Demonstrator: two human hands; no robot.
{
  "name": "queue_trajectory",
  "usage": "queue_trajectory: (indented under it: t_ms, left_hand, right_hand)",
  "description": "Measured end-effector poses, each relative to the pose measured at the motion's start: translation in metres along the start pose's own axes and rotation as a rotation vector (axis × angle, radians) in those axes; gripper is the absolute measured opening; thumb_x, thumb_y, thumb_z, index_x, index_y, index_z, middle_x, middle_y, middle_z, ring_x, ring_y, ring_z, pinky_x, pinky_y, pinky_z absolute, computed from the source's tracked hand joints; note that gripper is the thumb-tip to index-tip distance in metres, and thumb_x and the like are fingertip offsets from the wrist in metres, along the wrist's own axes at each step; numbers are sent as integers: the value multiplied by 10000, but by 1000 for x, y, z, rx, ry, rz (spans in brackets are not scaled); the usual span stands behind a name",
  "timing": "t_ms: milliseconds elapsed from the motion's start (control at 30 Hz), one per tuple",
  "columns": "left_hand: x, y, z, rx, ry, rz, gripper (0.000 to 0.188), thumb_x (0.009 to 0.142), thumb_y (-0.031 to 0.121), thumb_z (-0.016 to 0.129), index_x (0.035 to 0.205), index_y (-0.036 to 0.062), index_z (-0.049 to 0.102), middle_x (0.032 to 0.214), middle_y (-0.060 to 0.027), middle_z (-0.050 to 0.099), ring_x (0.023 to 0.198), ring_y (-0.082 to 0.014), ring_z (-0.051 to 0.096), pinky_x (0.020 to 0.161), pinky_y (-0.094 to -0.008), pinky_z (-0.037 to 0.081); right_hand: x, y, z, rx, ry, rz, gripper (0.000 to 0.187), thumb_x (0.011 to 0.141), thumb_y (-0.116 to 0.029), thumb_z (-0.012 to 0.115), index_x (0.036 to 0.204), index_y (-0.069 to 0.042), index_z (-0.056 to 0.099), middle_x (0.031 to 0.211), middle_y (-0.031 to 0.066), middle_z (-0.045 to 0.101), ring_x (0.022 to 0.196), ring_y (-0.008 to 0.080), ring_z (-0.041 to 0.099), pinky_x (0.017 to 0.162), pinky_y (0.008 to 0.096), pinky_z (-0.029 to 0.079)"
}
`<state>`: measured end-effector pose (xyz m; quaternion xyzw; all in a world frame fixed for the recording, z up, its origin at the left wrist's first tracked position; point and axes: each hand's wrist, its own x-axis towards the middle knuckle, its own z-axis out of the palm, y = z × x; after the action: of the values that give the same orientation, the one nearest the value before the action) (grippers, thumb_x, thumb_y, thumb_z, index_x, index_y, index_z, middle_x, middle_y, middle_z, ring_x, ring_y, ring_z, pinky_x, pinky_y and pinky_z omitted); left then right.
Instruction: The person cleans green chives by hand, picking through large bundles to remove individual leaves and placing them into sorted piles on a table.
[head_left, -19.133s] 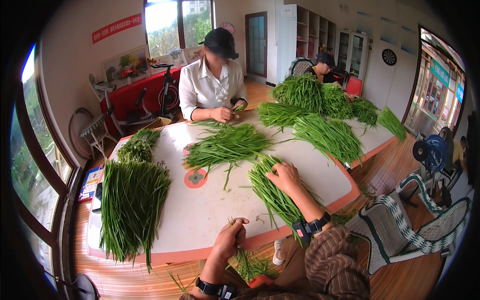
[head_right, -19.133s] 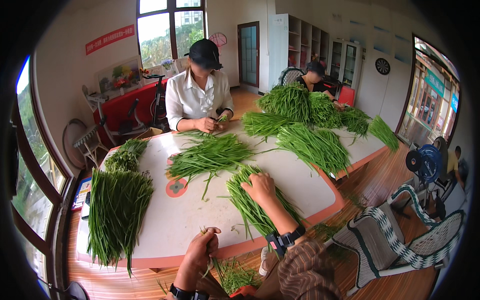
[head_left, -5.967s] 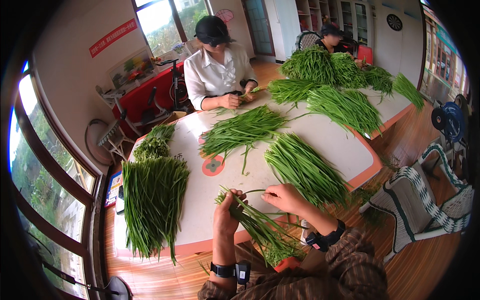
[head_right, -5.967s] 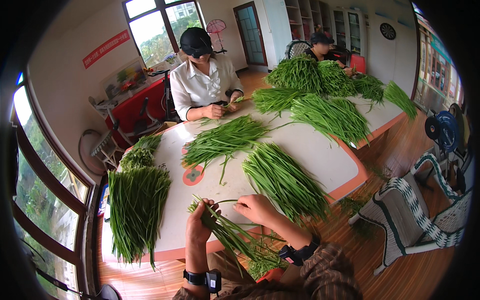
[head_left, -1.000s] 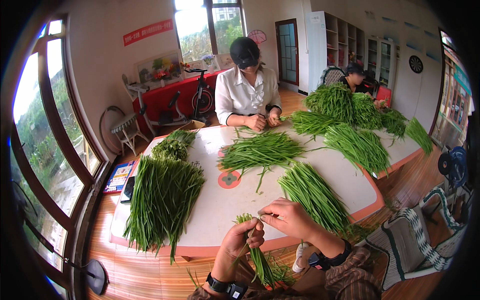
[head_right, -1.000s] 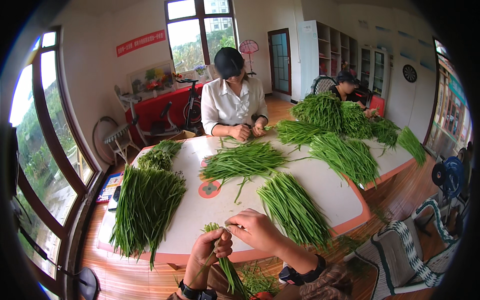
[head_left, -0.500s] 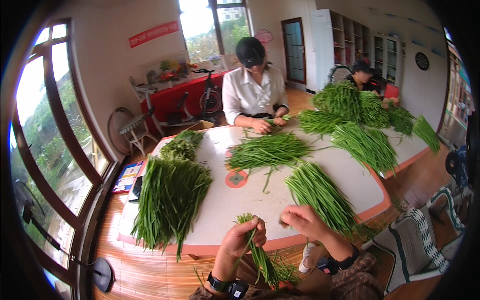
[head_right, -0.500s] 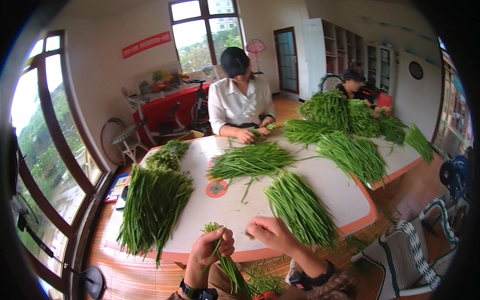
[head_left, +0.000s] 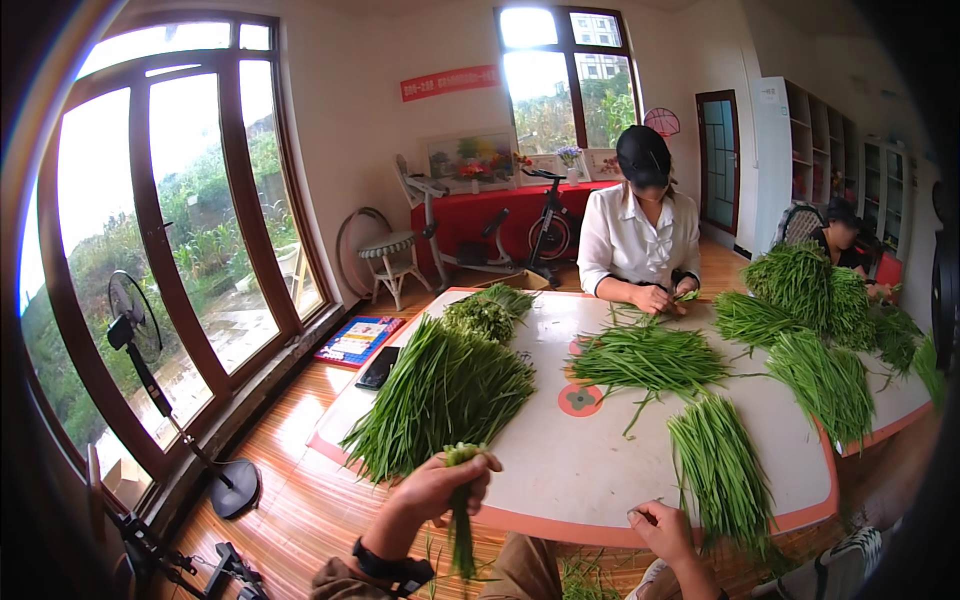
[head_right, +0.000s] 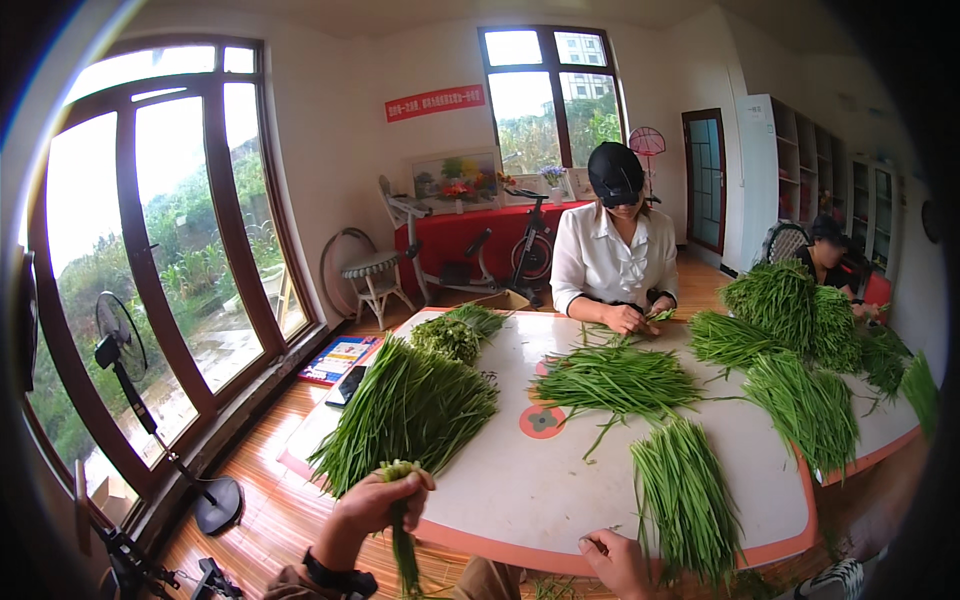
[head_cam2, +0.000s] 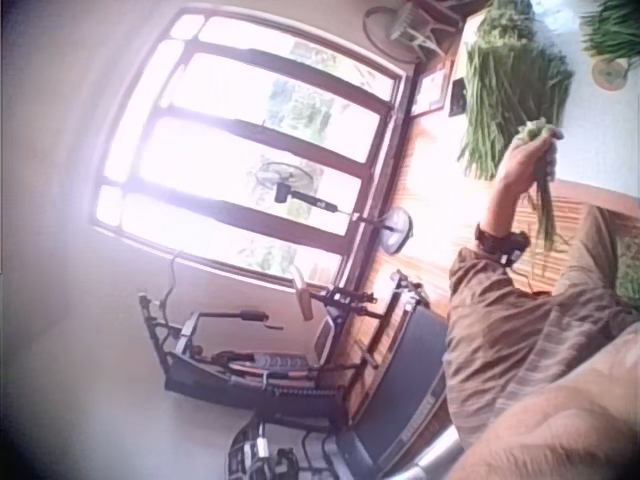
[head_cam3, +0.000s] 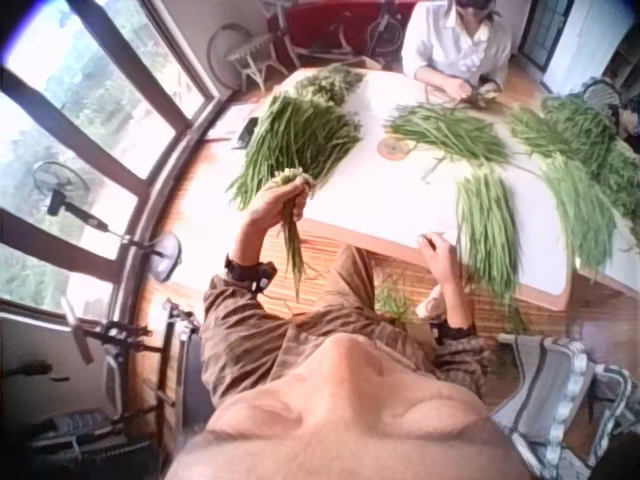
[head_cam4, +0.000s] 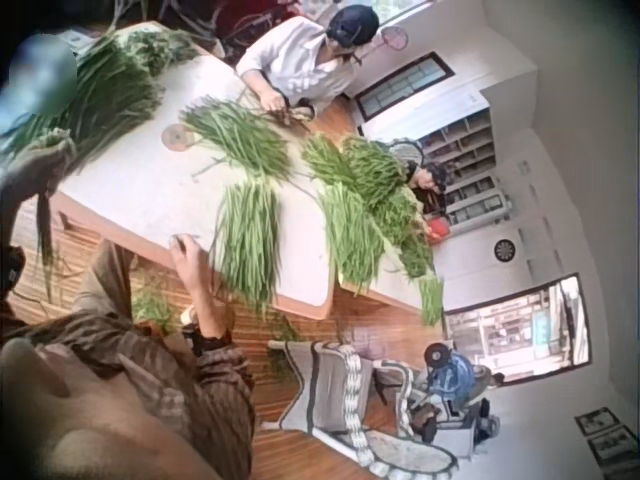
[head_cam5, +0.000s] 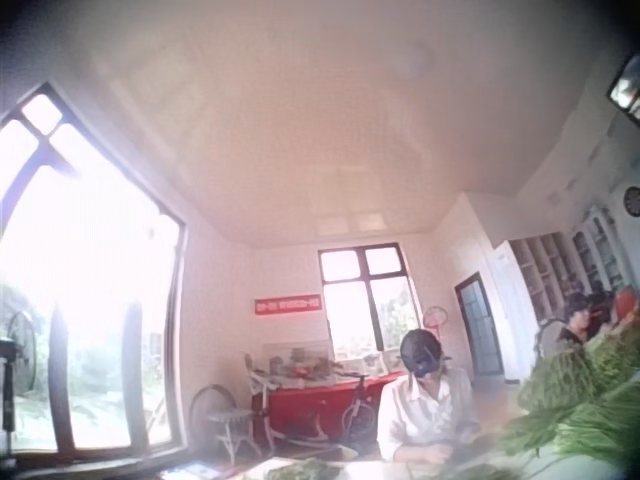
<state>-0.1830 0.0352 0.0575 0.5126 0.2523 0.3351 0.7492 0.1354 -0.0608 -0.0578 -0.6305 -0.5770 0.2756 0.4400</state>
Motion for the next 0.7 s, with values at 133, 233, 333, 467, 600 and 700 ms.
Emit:
queue_trajectory:
  t_ms: [133, 233, 333, 467, 600, 700]
  left_hand:
    - [-12, 49, -46, 262, 279, 9, 229, 888, 220, 500, 951, 3, 534, 611, 4, 444, 498, -98, 446, 452, -234, 393]
    - [6, 82, -82, 294, 524, 103, 208, 871, 220, 534, 929, 21, 551, 599, 22, 422, 474, -88, 408, 419, -234, 362]
    - [45, 97, -105, 265, 489, 21, 191, 858, 222, 556, 902, 37, 555, 594, 22, 404, 469, -89, 397, 416, -243, 367]
    - [141, 71, -92, 512, 351, -106, 185, 848, 207, 561, 794, 29, 560, 574, -1, 450, 447, -131, 444, 398, -263, 381]
    - [230, 34, -115, 1002, 311, -238, 221, 795, 217, 578, 706, 17, 548, 542, -48, 520, 447, -177, 542, 409, -314, 415]
    - [281, 8, -141, 1493, 333, -185, 277, 766, 264, 550, 694, -2, 577, 535, -98, 573, 517, -214, 598, 521, -345, 471]
  right_hand:
    - [3, -1, 4, -27, 52, -54, 199, 788, -182, 610, 839, 10, 620, 646, 92, 604, 575, 128, 559, 531, 261, 440]
    - [4, 1, 5, -29, 61, -65, 190, 793, -176, 602, 835, 9, 615, 662, 100, 608, 582, 150, 570, 535, 268, 445]
    - [6, 0, 6, -12, 92, -116, 177, 783, -166, 604, 823, 6, 611, 664, 110, 601, 583, 172, 573, 535, 284, 446]
    - [8, 13, 7, -59, 133, -201, 166, 769, -154, 612, 804, 8, 603, 657, 121, 585, 573, 212, 568, 533, 296, 443]
    - [7, 19, 12, -34, 168, -205, 128, 742, -153, 615, 759, -26, 603, 644, 126, 579, 610, 290, 577, 562, 350, 452]
    - [8, 15, 11, -43, 175, -208, 140, 757, -166, 606, 777, -28, 608, 659, 114, 588, 608, 256, 581, 553, 331, 448]
